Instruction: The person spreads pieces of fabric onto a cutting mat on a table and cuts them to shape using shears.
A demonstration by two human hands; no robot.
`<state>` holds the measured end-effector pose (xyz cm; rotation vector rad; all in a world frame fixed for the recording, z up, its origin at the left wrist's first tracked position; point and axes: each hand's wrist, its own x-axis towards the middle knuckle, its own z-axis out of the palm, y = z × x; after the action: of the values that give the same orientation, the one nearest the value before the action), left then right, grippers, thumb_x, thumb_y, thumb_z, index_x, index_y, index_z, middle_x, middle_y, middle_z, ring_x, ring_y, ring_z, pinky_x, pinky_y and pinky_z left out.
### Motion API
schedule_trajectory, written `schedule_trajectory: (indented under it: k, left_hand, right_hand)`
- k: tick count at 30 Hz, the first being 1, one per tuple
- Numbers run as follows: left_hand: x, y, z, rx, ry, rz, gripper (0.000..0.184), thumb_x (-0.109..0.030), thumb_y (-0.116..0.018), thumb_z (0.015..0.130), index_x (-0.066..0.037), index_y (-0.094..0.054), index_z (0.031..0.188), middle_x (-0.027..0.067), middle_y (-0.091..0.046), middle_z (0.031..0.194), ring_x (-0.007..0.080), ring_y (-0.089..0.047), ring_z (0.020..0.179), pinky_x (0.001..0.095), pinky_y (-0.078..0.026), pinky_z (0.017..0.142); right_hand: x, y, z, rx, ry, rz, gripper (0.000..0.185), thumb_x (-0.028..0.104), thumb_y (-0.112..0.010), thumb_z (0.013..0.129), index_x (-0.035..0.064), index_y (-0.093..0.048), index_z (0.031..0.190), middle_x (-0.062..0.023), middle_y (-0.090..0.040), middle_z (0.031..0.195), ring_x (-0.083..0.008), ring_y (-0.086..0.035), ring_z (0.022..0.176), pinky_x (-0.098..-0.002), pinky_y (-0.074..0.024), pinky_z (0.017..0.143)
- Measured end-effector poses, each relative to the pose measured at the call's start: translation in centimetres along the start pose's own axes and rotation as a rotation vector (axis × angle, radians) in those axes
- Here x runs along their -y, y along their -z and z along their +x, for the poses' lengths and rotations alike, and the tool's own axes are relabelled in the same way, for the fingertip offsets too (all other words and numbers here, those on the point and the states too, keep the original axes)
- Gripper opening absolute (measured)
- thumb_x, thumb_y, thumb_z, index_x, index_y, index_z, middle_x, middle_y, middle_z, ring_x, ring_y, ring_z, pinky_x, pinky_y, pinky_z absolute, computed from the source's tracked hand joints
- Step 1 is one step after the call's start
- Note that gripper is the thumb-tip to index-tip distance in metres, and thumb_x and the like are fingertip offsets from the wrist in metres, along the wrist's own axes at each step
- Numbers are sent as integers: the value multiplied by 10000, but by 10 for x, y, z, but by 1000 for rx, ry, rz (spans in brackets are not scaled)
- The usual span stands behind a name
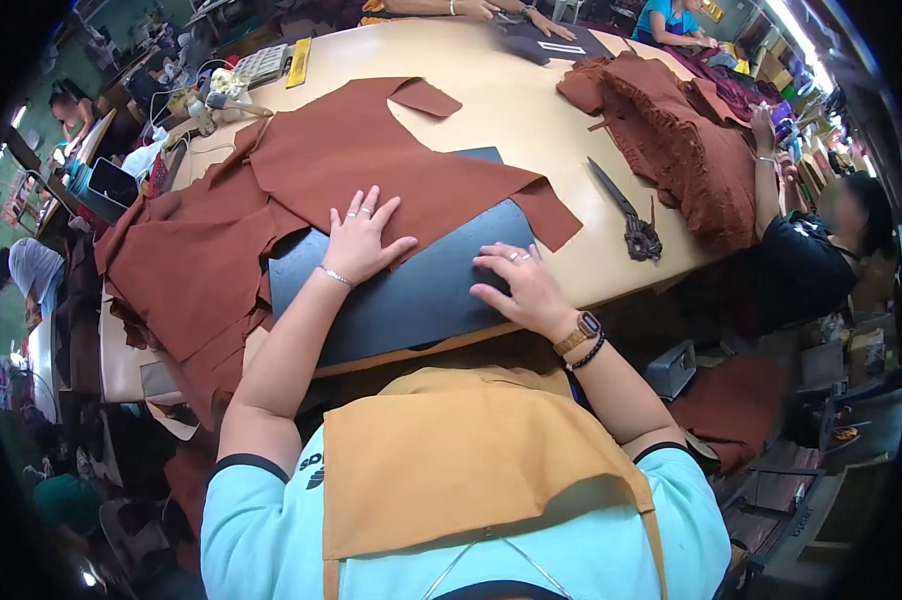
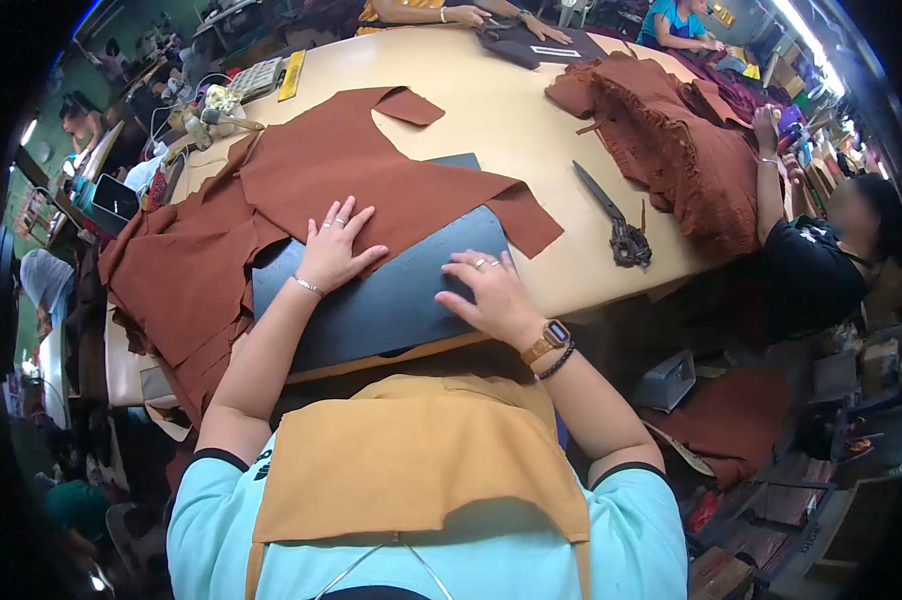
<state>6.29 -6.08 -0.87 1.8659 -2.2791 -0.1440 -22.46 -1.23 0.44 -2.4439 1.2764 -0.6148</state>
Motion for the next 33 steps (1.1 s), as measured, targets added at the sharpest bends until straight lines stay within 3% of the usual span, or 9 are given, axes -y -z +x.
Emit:
schedule_trajectory:
  k: [4, 6, 8, 14, 16, 19, 23, 30, 33]
  left_hand:
    - [14, -7, -15, 10, -43, -35, 626, -552, -529, 897, -229, -436, 1426, 103, -286, 1551, 312, -244, 1436, 653, -201, 1093]
    - [31, 9, -33, 63, -84, -68, 585, -495, -539, 905, -235, -443, 1420, 82, -288, 1553, 303, -239, 1439, 647, -174, 1106]
    - [56, 32, -52, 133, -132, -98, 561, -461, -540, 911, -216, -459, 1409, 81, -304, 1547, 306, -236, 1441, 645, -151, 1113]
    - [111, 76, -75, -61, 84, 29, 476, -431, -513, 941, -137, -535, 1315, 69, -635, 1206, 295, -527, 1231, 664, -140, 1087]
    - [96, 67, -69, -223, 41, 107, 488, -446, -540, 923, -150, -540, 1311, 69, -632, 1197, 290, -514, 1240, 648, -151, 1095]
    - [33, 59, -58, -127, -204, -9, 498, -440, -579, 902, -164, -541, 1315, 89, -605, 1254, 289, -472, 1286, 618, -183, 1100]
    - [-36, 9, -51, 58, -594, -170, 596, -457, -595, 890, -184, -466, 1404, 133, -380, 1497, 351, -321, 1392, 547, -228, 1114]
    - [-51, -29, 2, 13, -230, -55, 681, -574, -475, 919, -189, -365, 1470, 153, -257, 1554, 367, -223, 1432, 596, -169, 1122]
    - [-43, -34, 9, -16, -247, -72, 660, -570, -473, 922, -188, -391, 1454, 150, -265, 1550, 364, -216, 1435, 598, -162, 1128]
  right_hand:
    - [-65, 23, -3, -189, -59, -159, 403, 408, -647, 868, 72, -656, 1090, -141, -611, 1218, -309, -538, 1183, -542, -374, 1017]
    - [-96, 49, -10, -163, -373, -157, 408, 387, -639, 871, 39, -655, 1082, -182, -612, 1199, -331, -562, 1132, -473, -423, 979]
    - [-158, 57, -29, -349, -360, -243, 410, 353, -626, 884, 11, -640, 1109, -215, -611, 1179, -346, -577, 1104, -427, -446, 962]
    - [-223, 72, -61, -336, -505, -225, 436, 282, -588, 899, -1, -561, 1231, -244, -594, 1164, -384, -572, 1089, -434, -452, 951]
    - [-226, 75, -55, -329, -546, -288, 414, 260, -585, 899, 7, -564, 1227, -247, -599, 1138, -393, -574, 1071, -441, -456, 939]
    - [-237, 84, -43, -256, -634, -348, 377, 232, -647, 833, 23, -594, 1142, -232, -614, 1105, -388, -585, 1045, -441, -471, 914]
    - [-232, 98, -40, -111, -794, -404, 373, 238, -712, 757, 39, -619, 1058, -209, -647, 1057, -363, -614, 1011, -436, -498, 876]
    - [-208, 122, -46, -36, -800, -465, 235, 264, -739, 754, 46, -700, 830, -176, -694, 912, -342, -663, 897, -422, -519, 822]
    - [-199, 120, -63, -36, -704, -318, 319, 334, -716, 790, 53, -688, 937, -161, -701, 933, -320, -670, 901, -403, -524, 810]
